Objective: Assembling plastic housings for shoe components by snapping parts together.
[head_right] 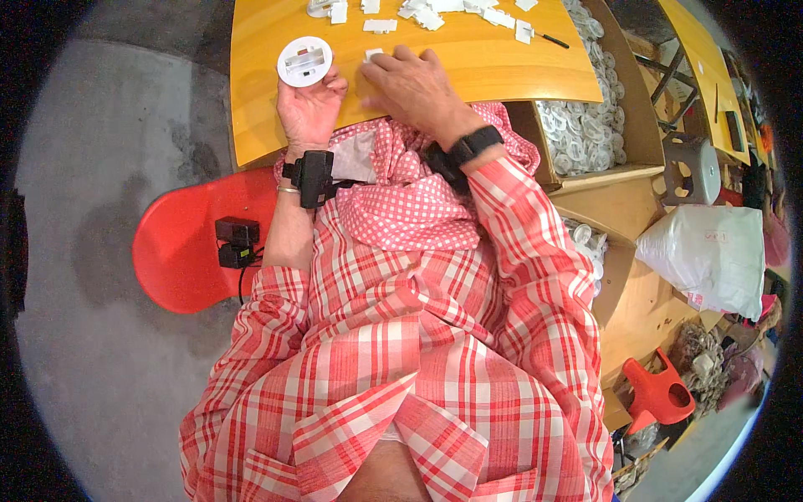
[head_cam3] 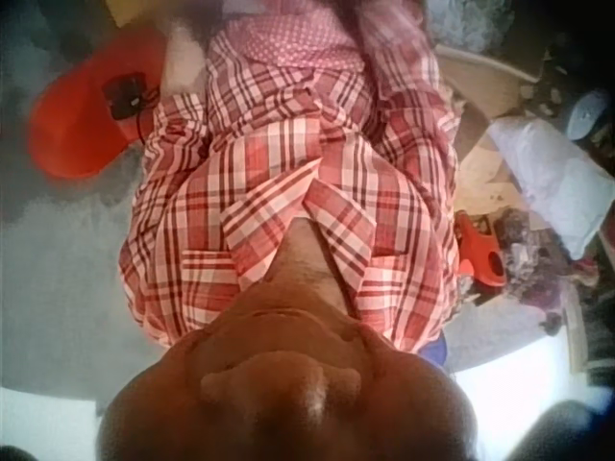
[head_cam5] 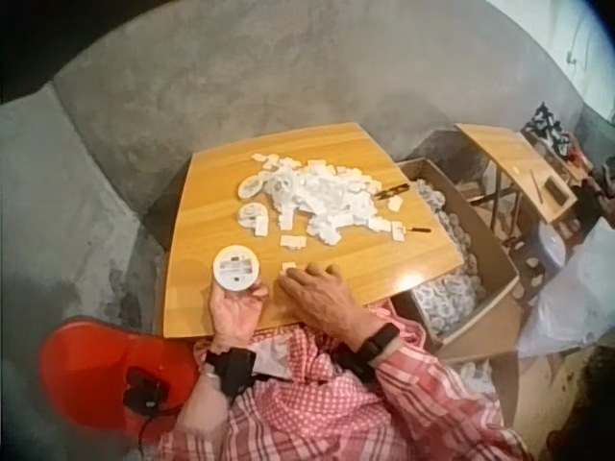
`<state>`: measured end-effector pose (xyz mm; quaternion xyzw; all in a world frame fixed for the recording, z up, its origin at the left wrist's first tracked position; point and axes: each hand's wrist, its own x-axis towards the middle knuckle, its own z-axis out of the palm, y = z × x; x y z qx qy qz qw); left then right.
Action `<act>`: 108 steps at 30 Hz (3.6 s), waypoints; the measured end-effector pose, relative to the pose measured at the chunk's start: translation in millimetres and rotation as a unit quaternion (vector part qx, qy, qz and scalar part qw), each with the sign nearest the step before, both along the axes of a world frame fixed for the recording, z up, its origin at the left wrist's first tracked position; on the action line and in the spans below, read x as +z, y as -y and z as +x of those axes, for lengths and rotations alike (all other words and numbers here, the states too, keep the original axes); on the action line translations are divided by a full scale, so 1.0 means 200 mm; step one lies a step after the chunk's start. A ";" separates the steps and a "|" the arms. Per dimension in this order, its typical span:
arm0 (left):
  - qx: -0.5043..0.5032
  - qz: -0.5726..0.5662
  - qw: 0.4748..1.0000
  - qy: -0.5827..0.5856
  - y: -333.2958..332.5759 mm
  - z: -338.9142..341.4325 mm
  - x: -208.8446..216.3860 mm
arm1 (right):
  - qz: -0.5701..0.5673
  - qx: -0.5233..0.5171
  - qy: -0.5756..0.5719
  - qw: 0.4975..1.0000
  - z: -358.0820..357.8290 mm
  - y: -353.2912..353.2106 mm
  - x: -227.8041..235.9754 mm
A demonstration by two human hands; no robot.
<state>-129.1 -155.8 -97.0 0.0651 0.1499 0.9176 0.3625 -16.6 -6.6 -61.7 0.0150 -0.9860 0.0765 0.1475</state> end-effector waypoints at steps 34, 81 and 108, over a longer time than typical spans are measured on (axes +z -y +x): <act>-0.173 -0.042 0.984 -0.005 -0.21 0.09 -0.01 | -0.008 -0.047 -0.098 0.994 0.31 -0.13 0.02; -0.129 -0.153 0.977 -0.069 -0.22 0.17 0.06 | -0.274 0.012 -0.305 0.912 0.02 -0.09 0.20; -0.140 -0.144 0.976 -0.081 -0.22 0.14 0.02 | -0.260 0.021 -0.287 0.922 0.02 -0.12 0.21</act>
